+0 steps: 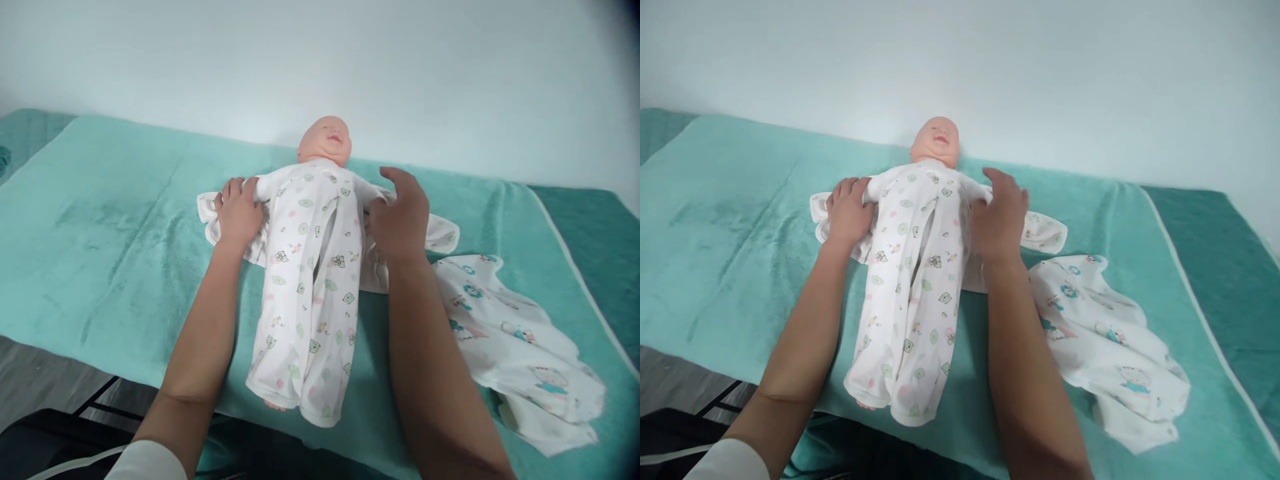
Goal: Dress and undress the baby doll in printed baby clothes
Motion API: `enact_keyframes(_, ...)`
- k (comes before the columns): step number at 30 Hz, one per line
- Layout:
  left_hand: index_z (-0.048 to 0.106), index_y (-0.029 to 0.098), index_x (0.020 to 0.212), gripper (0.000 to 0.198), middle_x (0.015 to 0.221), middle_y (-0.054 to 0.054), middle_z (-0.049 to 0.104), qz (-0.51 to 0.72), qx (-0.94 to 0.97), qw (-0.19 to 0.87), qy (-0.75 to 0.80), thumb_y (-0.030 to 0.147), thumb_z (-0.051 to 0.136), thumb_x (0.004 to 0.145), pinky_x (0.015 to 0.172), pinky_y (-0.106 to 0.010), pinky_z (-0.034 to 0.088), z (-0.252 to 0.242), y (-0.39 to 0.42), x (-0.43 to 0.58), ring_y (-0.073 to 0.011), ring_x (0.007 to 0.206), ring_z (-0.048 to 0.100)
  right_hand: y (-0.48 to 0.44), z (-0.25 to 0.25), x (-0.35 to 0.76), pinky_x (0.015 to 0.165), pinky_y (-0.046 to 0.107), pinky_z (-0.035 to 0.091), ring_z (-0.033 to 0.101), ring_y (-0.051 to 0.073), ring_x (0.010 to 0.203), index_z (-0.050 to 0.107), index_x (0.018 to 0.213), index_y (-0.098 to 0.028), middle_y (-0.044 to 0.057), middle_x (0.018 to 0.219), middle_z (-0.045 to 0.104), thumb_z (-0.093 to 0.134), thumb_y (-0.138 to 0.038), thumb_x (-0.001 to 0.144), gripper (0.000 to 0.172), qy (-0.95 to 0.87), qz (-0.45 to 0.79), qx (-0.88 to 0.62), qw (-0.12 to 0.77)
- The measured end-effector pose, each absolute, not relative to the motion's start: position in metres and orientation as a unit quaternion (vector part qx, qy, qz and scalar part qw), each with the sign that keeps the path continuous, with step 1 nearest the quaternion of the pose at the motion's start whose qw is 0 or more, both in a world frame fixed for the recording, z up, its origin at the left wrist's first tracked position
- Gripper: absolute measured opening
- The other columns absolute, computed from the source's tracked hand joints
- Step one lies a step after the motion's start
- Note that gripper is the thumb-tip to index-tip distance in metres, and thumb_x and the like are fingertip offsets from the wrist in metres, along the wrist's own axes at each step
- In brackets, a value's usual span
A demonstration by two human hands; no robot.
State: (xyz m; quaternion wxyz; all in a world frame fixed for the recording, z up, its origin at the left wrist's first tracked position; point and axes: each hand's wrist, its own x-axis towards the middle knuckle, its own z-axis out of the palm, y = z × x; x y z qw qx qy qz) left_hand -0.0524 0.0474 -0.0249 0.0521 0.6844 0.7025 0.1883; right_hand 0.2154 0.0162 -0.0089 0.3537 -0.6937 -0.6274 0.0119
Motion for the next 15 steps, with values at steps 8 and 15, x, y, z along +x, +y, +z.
enact_keyframes(8, 0.052, 0.031, 0.153, 0.062, 0.160, -0.009, 0.052, 0.204, 0.686, 0.061, 0.696, 0.023, 0.045, 0.092, 0.129, -0.055, 0.029, -0.024, 0.047, -0.053, -0.0303, 0.155, 0.037, 0.052, 0.045, 0.103, 0.108, 0.053, 0.045, 0.064, 0.035, 0.118, 0.064, 0.128, -0.015, 0.018, 0.123, 0.071, 0.050, -0.019, 0.092, 0.039, -0.850, 0.054, -0.506, 0.141)
enact_keyframes(15, 0.058, 0.032, 0.146, 0.053, 0.155, -0.010, 0.056, 0.222, 0.683, 0.068, 0.692, 0.026, 0.047, 0.094, 0.127, -0.057, 0.030, -0.027, 0.051, -0.054, -0.0320, 0.152, 0.041, 0.109, 0.030, 0.064, 0.089, 0.047, 0.050, 0.065, 0.033, 0.102, 0.072, 0.086, -0.019, 0.016, 0.107, 0.072, 0.069, -0.028, 0.083, 0.009, -0.872, 0.013, -0.490, 0.015)
